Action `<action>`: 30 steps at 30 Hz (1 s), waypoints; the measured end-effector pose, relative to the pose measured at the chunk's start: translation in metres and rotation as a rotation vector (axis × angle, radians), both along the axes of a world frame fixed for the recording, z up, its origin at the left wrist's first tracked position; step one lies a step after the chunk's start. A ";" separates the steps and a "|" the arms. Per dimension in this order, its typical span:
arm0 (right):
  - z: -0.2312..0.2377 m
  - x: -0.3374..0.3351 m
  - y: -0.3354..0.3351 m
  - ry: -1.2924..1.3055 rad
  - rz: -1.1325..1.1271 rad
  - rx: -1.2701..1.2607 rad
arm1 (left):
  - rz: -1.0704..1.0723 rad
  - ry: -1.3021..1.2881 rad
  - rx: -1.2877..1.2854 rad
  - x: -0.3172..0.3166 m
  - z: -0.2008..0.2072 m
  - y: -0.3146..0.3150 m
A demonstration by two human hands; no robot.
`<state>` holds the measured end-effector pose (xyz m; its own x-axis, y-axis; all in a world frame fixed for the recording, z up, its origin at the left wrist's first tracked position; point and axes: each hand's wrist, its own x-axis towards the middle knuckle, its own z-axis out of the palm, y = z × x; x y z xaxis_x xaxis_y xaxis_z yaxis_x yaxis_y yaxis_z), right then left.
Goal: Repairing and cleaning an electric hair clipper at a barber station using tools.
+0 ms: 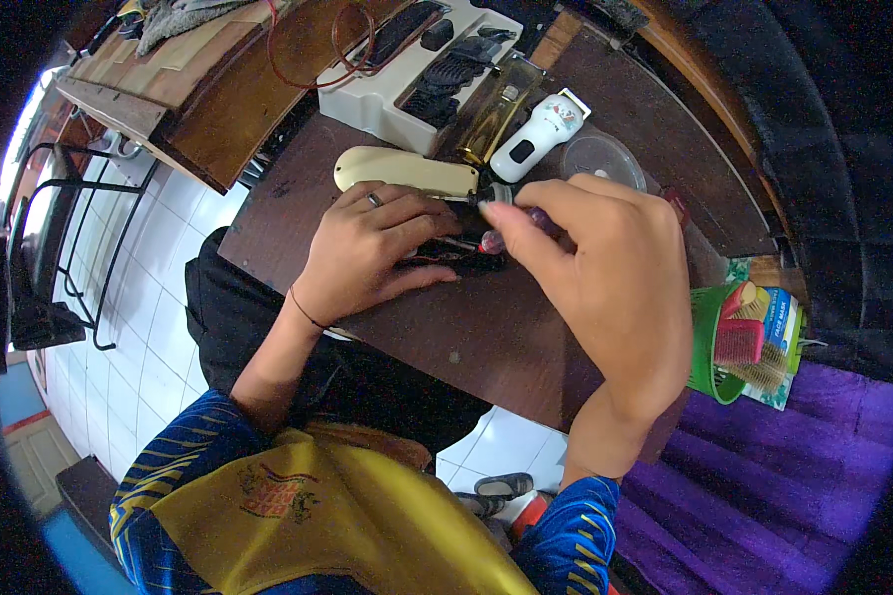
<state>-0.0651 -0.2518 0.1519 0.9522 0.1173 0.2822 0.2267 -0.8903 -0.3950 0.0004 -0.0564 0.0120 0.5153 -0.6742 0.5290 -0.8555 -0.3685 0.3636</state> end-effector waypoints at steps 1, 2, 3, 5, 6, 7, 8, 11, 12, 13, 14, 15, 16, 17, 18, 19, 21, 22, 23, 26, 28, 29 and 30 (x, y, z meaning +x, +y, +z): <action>0.000 0.000 0.000 0.001 0.003 0.001 | 0.004 -0.002 -0.002 0.000 0.000 0.000; 0.001 0.000 0.000 0.026 0.068 -0.013 | 0.007 -0.002 -0.001 0.000 0.000 0.001; 0.002 -0.001 0.001 0.052 0.133 -0.027 | 0.012 0.000 0.005 0.000 0.000 0.001; 0.007 -0.006 0.001 0.077 0.135 -0.059 | 0.002 0.004 0.005 -0.001 0.001 -0.001; 0.008 -0.008 -0.001 0.080 0.134 -0.064 | -0.007 0.007 0.002 -0.001 0.002 -0.003; 0.008 -0.009 -0.003 0.080 0.142 -0.066 | -0.008 0.009 0.003 -0.001 0.002 -0.003; 0.008 -0.009 -0.005 0.080 0.141 -0.067 | -0.009 0.009 0.002 -0.001 0.002 -0.003; 0.003 -0.006 -0.008 0.017 0.178 -0.038 | 0.001 0.003 -0.007 -0.001 -0.001 -0.001; 0.001 -0.004 -0.007 0.022 0.184 -0.045 | 0.009 -0.017 -0.024 -0.001 -0.003 0.000; 0.001 -0.003 -0.008 0.025 0.182 -0.051 | 0.009 -0.038 -0.041 -0.001 -0.003 -0.001; 0.002 -0.003 -0.009 0.023 0.181 -0.049 | 0.008 -0.040 -0.039 0.000 -0.003 -0.001; 0.003 -0.002 -0.010 0.006 0.261 -0.066 | 0.005 -0.030 -0.027 0.000 -0.003 -0.002; 0.004 -0.002 -0.010 -0.009 0.338 -0.090 | -0.001 -0.020 -0.021 0.000 -0.004 -0.002; 0.004 -0.003 -0.009 -0.008 0.334 -0.092 | -0.004 -0.019 -0.024 0.000 -0.003 -0.002; 0.003 -0.005 -0.007 0.002 0.288 -0.067 | -0.003 -0.027 -0.034 0.001 -0.003 -0.002; 0.003 -0.007 -0.005 0.012 0.244 -0.040 | 0.000 -0.035 -0.043 0.001 -0.002 -0.002; 0.007 -0.010 -0.001 0.064 0.137 -0.062 | 0.000 -0.034 -0.036 0.001 0.000 -0.002; 0.008 -0.009 0.000 0.111 0.035 -0.082 | 0.005 -0.038 -0.026 0.002 0.001 0.000; 0.004 -0.006 -0.001 0.091 0.001 -0.055 | 0.011 -0.046 -0.020 0.002 0.002 0.001; 0.008 -0.004 0.001 0.117 -0.040 -0.140 | 0.008 -0.005 0.010 0.002 0.003 0.003; 0.009 -0.006 0.004 0.118 -0.094 -0.220 | -0.011 0.009 0.000 0.001 0.003 0.001; 0.007 -0.007 0.005 0.131 -0.119 -0.243 | -0.002 -0.007 -0.022 -0.001 0.003 0.001; 0.009 -0.007 0.008 0.146 -0.144 -0.259 | -0.006 -0.006 -0.035 0.000 0.001 0.000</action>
<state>-0.0718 -0.2441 0.1614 0.9924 0.0283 0.1196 0.0486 -0.9842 -0.1705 -0.0001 -0.0562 0.0129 0.5079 -0.6584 0.5554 -0.8600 -0.3505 0.3710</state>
